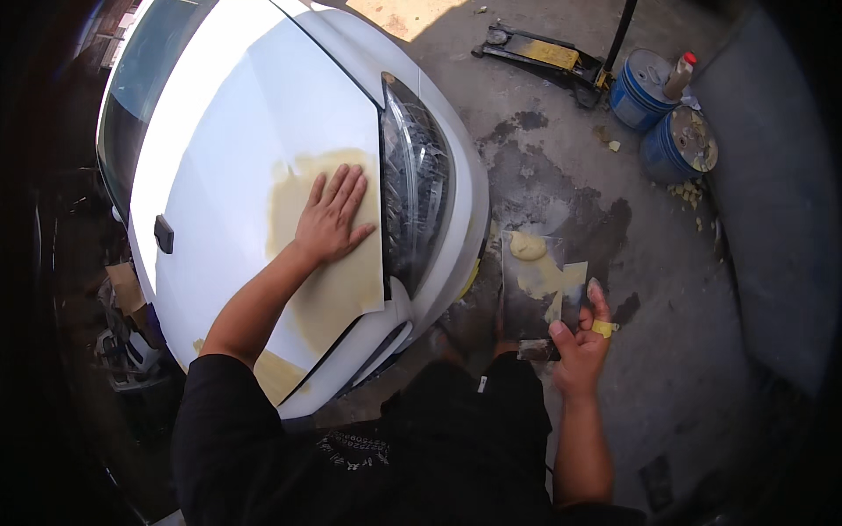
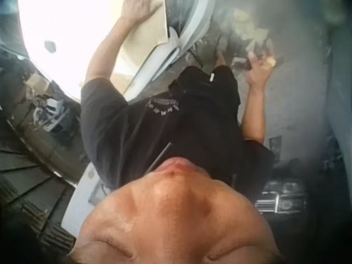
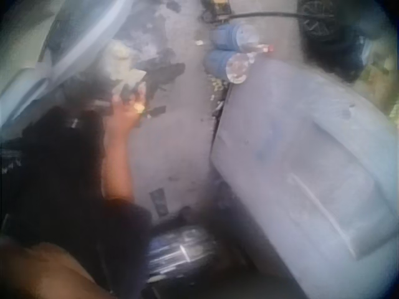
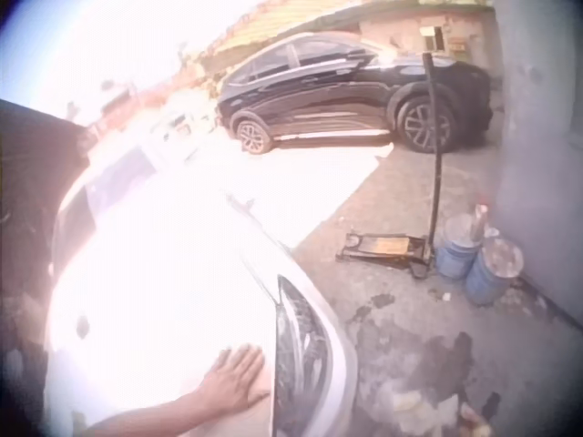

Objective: The person applies beige body filler to the hood of a white Mercedes-Benz using a metal spreader, smoothing the surface in repeated strokes. The person periodically scrapes excess filler back onto the spreader and continues spreading across the hood.

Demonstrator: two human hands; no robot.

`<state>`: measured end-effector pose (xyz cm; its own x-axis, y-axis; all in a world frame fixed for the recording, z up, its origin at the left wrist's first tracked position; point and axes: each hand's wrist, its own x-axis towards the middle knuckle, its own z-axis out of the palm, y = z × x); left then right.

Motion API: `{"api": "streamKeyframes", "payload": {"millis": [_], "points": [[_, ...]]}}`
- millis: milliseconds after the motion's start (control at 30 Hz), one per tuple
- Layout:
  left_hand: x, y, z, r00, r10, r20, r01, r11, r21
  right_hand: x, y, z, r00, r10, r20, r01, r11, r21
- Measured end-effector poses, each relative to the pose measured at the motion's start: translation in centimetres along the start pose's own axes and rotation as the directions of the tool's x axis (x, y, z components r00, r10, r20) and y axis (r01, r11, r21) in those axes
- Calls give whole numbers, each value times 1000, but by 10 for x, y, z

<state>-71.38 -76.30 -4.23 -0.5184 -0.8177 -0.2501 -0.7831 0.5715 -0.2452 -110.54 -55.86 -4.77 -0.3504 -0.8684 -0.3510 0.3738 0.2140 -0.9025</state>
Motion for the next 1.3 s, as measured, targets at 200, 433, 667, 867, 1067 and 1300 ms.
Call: {"api": "streamKeyframes", "payload": {"millis": [200, 433, 667, 867, 1067, 1300], "points": [[118, -55, 9, 886, -407, -224, 403, 913, -62, 0, 9, -9, 999, 15, 31, -17, 998, 57], [-116, 127, 29, 936, 221, 273, -261, 958, 120, 6, 0, 2, 995, 80, 54, -87, 984, 156], [-149, 33, 12, 995, 94, 19, -91, 985, -148, 18, -5, 12, 988, 8, 154, -24, 994, 105], [-47, -79, 12, 607, -793, -47, 770, 601, -214, 16, -11, 26, 969, 38, 245, -57, 996, 73], [-147, 106, 33, 857, -515, -39, 492, 837, -242, 19, -15, 50, 941, 88, 328, -112, 992, 55], [-209, 115, 57, 499, -863, -83, 822, 501, -269, 27, -18, 70, 911, 72, 407, -104, 993, 57]]}}
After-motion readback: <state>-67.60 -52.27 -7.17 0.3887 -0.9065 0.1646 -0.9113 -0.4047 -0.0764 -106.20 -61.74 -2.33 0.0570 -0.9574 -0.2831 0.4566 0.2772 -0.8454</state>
